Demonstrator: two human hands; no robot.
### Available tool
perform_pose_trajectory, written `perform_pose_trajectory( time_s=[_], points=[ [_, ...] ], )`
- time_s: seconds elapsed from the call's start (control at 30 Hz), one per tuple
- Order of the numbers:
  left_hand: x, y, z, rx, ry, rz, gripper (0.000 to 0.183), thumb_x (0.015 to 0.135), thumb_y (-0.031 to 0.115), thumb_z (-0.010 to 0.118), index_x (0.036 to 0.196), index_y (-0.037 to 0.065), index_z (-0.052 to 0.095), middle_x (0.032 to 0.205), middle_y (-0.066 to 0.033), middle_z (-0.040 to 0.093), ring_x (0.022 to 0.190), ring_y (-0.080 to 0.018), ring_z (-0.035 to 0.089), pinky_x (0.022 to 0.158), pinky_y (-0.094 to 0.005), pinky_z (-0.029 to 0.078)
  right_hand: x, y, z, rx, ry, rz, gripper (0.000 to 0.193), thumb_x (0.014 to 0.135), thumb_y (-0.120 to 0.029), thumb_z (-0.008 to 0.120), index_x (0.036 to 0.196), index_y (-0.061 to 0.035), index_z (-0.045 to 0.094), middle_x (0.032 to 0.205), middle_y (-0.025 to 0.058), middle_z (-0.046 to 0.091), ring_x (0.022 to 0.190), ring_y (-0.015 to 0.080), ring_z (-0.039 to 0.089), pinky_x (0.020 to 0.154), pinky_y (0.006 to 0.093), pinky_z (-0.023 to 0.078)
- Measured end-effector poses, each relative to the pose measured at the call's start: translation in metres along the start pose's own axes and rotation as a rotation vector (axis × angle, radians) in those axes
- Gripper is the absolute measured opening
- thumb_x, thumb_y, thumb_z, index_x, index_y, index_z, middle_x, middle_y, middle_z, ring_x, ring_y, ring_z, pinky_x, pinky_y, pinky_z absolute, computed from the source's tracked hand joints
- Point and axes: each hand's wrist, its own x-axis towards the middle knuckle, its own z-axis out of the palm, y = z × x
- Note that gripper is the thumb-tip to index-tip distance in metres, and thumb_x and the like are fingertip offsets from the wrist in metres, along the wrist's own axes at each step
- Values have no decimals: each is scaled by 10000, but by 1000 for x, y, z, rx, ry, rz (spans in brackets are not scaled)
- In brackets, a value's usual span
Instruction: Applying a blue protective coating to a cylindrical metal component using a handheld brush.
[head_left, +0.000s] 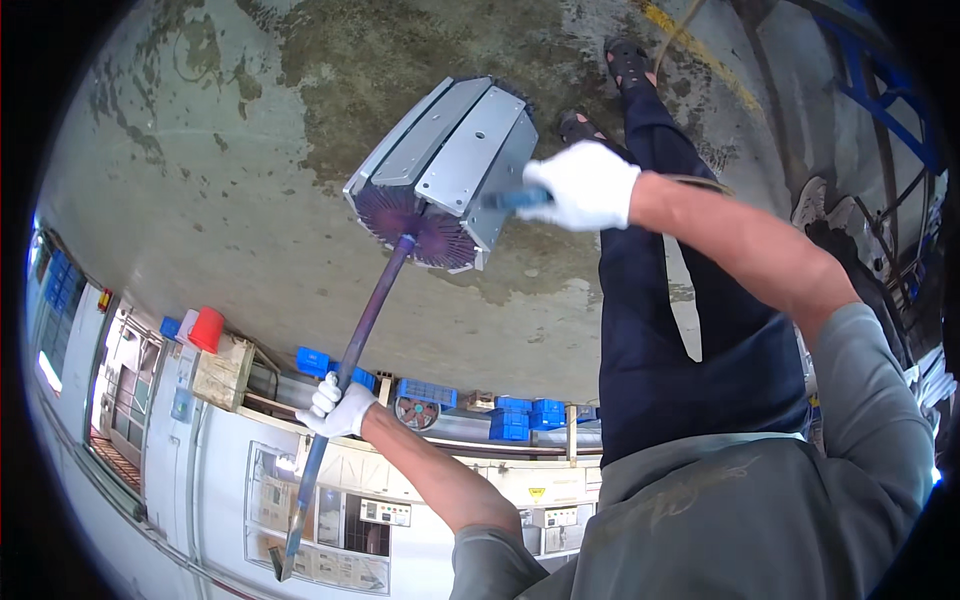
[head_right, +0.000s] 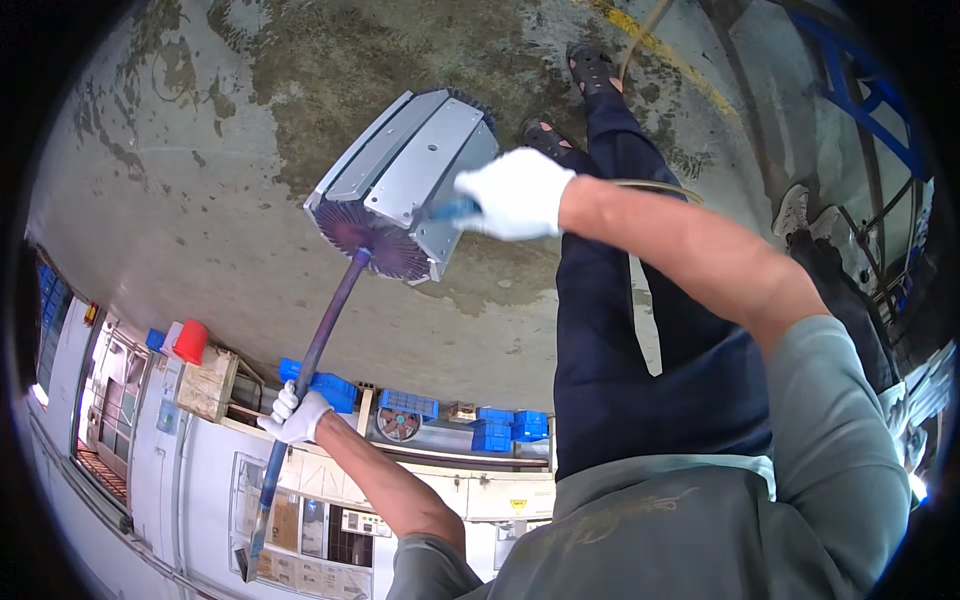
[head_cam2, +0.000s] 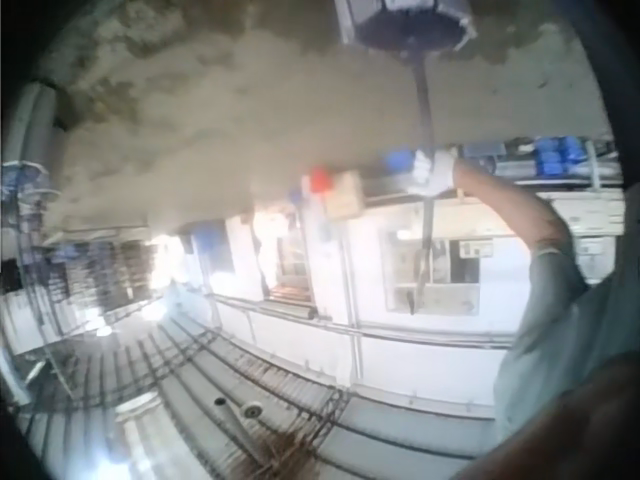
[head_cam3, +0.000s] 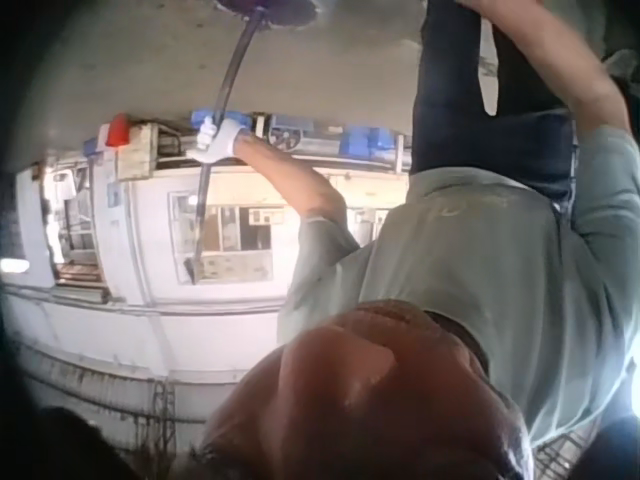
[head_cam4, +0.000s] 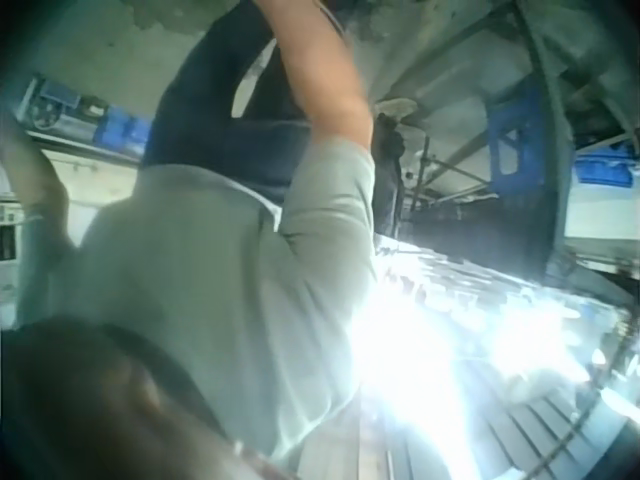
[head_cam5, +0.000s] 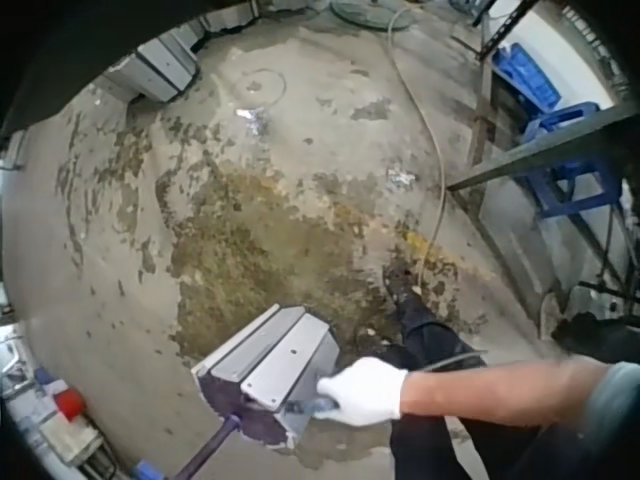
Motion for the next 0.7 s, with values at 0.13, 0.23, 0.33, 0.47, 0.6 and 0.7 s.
perform_pose_trajectory(
  time_s=[0.13, 0.23, 0.33, 0.47, 0.6, 0.7],
  points=[
    [-6, -2, 8, -43, -2, -77, 512, 923, 265, 522, 574, 220, 151, 474, 61, 142, 402, -115, 218, 490, -300, 305, -4, 22, 10, -81, 163, 249, 343, 907, -405, 568, 909, -64, 610, 708, 175, 652, 684, 358, 666, 636, 441, 525],
    [-5, 0, 6, -43, -35, -61, 506, 929, 268, 516, 576, 218, 156, 476, 59, 148, 404, -115, 221, 492, -299, 305, -24, -11, 3, -81, 142, 8, 311, 874, -362, 608, 900, -52, 612, 695, 174, 648, 682, 357, 669, 635, 450, 527],
    [-7, 2, 6, -26, 14, -57, 499, 932, 264, 511, 579, 220, 161, 479, 54, 153, 406, -115, 220, 495, -301, 310, -22, 2, 19, -55, 147, 31, 262, 862, -328, 630, 847, -68, 604, 678, 156, 640, 606, 353, 649, 560, 449, 516],
    [2, -5, 5, -56, 4, -33, 505, 895, 237, 555, 566, 218, 173, 473, 48, 166, 397, -123, 234, 471, -304, 315, -31, 23, 22, -96, 170, 137, 229, 841, -271, 654, 849, -48, 606, 731, 166, 659, 636, 349, 662, 560, 451, 520],
    [-3, -11, 9, -65, 8, -77, 510, 888, 234, 563, 566, 220, 167, 472, 50, 165, 397, -122, 237, 476, -303, 310, -38, 21, 20, -86, 169, 129, 196, 799, -255, 669, 822, -72, 602, 727, 161, 656, 672, 341, 665, 610, 451, 515],
    [7, -8, 0, -68, 0, -82, 507, 885, 237, 562, 566, 222, 168, 471, 54, 166, 397, -121, 238, 482, -302, 298, -17, 56, 38, -114, 175, 399, 190, 767, -258, 677, 782, -89, 590, 668, 142, 626, 670, 343, 650, 644, 446, 501]
  ],
)
